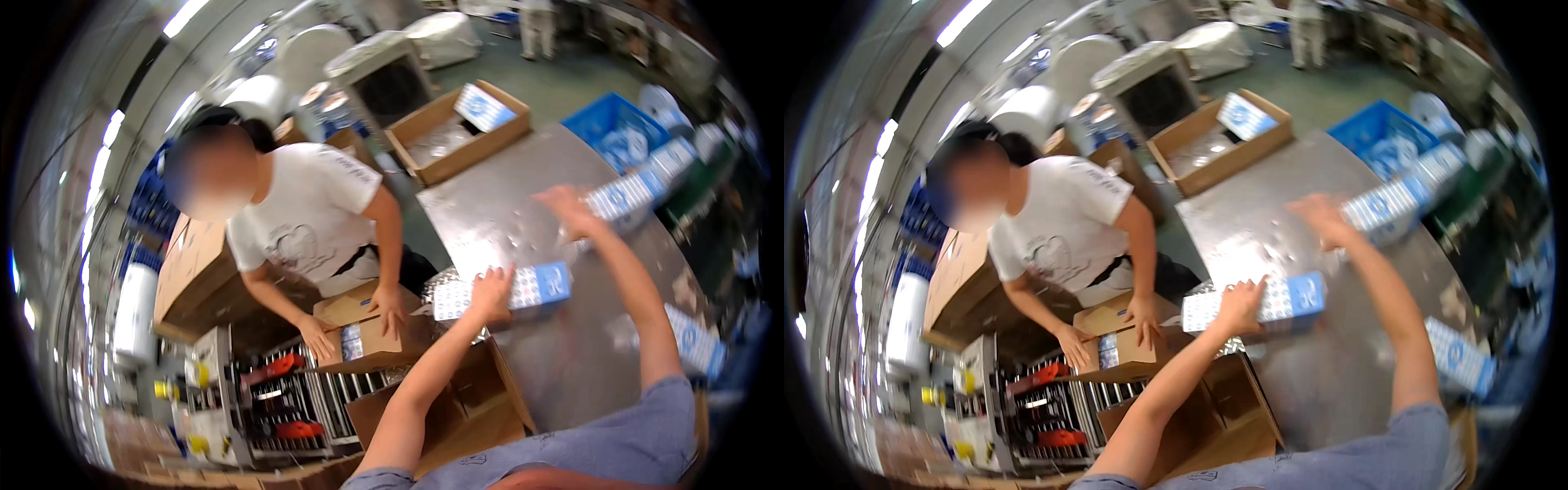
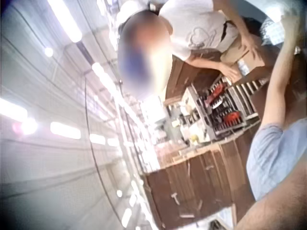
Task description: The person packs blue and white packages into cardboard boxes, closes the box flaps, and pushes them through a taping machine, while also replenishing their supply of flat boxes from a stack.
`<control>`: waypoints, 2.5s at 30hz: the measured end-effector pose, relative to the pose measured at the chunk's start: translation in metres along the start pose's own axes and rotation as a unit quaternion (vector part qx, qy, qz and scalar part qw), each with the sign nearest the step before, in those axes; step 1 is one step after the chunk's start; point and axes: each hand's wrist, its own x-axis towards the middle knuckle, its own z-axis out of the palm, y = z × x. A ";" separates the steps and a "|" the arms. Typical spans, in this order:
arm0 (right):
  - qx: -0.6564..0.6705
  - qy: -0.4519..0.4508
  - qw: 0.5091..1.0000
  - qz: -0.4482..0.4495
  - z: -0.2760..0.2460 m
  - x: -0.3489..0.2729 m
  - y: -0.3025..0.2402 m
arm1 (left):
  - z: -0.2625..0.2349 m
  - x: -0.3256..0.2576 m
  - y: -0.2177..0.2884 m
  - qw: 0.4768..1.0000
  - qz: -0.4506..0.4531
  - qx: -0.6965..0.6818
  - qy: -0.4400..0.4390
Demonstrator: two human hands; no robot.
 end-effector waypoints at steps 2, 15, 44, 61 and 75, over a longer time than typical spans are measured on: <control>-0.136 -0.030 0.972 0.191 -0.010 -0.036 0.063 | -0.005 -0.005 0.003 0.999 -0.018 -0.037 -0.016; 0.048 -0.061 0.977 0.197 0.021 -0.154 -0.067 | -0.186 -0.173 -0.040 0.906 -0.023 -0.219 0.361; 0.033 -0.289 0.944 -0.154 0.285 -0.125 -0.426 | 0.300 -0.383 -0.048 0.916 -0.106 -0.236 -0.306; -0.232 0.075 0.966 0.079 0.012 -0.037 -0.056 | 0.017 -0.254 0.000 0.831 0.001 -0.522 -0.192; -0.275 0.146 0.925 0.216 0.003 -0.034 0.111 | -0.002 -0.018 0.043 0.998 0.060 -0.006 -0.035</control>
